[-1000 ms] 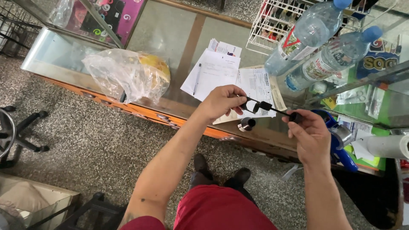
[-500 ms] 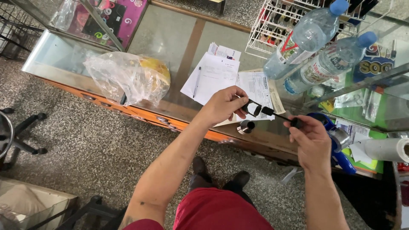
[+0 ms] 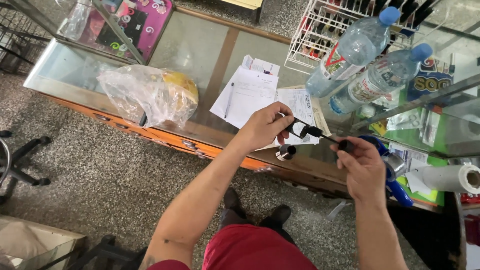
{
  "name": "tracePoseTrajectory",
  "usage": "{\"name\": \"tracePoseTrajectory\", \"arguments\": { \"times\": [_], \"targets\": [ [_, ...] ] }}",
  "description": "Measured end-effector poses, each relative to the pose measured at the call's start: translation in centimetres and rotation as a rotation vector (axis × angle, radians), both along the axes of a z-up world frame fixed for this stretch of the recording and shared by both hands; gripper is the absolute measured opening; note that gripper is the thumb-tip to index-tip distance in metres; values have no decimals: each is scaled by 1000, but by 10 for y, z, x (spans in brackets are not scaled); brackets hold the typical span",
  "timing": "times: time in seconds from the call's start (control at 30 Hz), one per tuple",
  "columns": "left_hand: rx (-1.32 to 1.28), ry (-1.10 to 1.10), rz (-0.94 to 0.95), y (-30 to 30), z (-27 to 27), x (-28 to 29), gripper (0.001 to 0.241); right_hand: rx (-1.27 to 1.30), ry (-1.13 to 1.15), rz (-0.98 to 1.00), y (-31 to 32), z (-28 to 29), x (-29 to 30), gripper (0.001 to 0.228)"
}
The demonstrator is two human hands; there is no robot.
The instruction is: The person handles a small black object and a blue tape dispenser on a glass counter. They then move to a display shelf and arrange several red snack packets while holding the tape dispenser.
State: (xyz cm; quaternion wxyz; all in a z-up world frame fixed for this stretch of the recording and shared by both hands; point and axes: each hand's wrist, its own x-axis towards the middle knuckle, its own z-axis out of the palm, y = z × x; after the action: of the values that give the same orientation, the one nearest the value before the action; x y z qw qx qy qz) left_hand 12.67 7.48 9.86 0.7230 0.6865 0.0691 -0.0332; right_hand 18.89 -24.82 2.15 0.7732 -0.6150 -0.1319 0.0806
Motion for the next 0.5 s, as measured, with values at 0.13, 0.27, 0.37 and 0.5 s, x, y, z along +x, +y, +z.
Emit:
{"name": "tracePoseTrajectory", "arguments": {
  "times": [0.13, 0.27, 0.37, 0.5],
  "targets": [
    [-1, -19, -10, -1, 3, -2, 23, 25, 26, -14, -4, 17, -3, 46],
    [-33, -33, -36, -7, 12, -3, 23, 73, 13, -8, 10, 29, -10, 46],
    [-42, -37, -42, -9, 13, -3, 24, 64, 10, 1, 6, 21, -11, 43],
    [-65, -52, -17, -7, 11, -8, 23, 58, 24, 3, -12, 22, -16, 46]
  ]
}}
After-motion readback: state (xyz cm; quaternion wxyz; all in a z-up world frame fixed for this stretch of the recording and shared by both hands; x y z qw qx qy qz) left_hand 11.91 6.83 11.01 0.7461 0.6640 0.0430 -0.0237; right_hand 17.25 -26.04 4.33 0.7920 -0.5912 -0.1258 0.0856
